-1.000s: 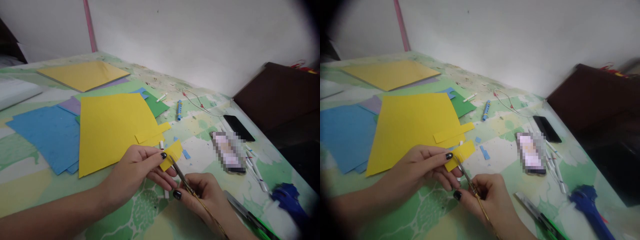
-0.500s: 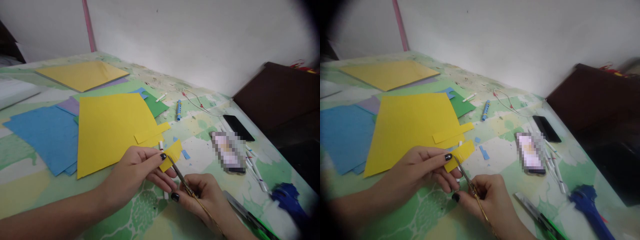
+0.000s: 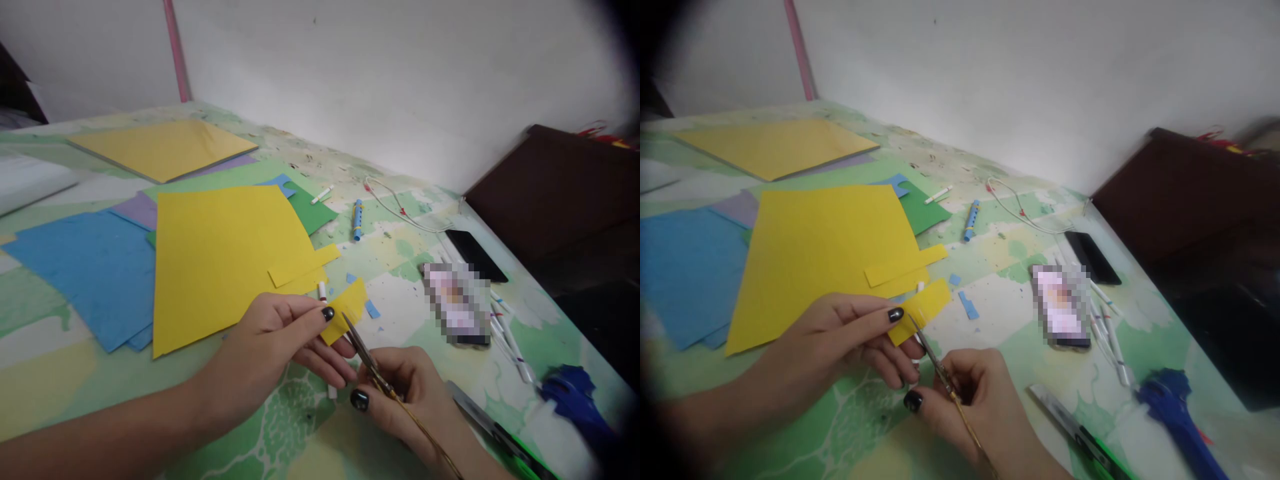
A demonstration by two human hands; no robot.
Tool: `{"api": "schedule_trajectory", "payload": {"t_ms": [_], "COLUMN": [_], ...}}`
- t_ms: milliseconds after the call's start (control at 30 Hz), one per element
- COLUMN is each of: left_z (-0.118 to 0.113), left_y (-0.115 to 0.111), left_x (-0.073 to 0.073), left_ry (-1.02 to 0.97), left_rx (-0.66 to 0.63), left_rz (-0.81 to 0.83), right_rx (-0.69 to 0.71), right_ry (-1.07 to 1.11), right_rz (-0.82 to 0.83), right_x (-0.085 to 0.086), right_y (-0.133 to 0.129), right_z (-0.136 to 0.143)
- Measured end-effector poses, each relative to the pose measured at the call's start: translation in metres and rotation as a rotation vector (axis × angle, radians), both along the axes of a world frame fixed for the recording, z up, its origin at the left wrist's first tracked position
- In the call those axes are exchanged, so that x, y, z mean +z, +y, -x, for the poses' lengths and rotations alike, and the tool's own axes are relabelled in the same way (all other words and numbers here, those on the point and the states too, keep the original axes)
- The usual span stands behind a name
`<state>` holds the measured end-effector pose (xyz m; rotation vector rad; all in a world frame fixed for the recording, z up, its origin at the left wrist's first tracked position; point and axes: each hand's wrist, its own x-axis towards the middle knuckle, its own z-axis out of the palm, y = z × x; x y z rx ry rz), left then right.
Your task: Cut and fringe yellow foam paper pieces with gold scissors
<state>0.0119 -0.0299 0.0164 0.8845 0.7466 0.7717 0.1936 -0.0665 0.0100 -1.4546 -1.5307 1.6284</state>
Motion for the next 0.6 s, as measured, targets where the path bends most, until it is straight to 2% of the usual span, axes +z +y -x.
{"api": "schedule_trajectory", "payload": {"t_ms": [600], "left_z": [0.0002], "left_y": [-0.0006], "left_x": [0.0003], "left_ry": [0.030], "left_rx": [0.005], "left_rz": [-0.004], "right_rx": [-0.014], "right_ry": [-0.089], "right_rz": [-0.025], "right_x": [-0.0022], "right_y": [0.0007], "right_z": [0.0007]}}
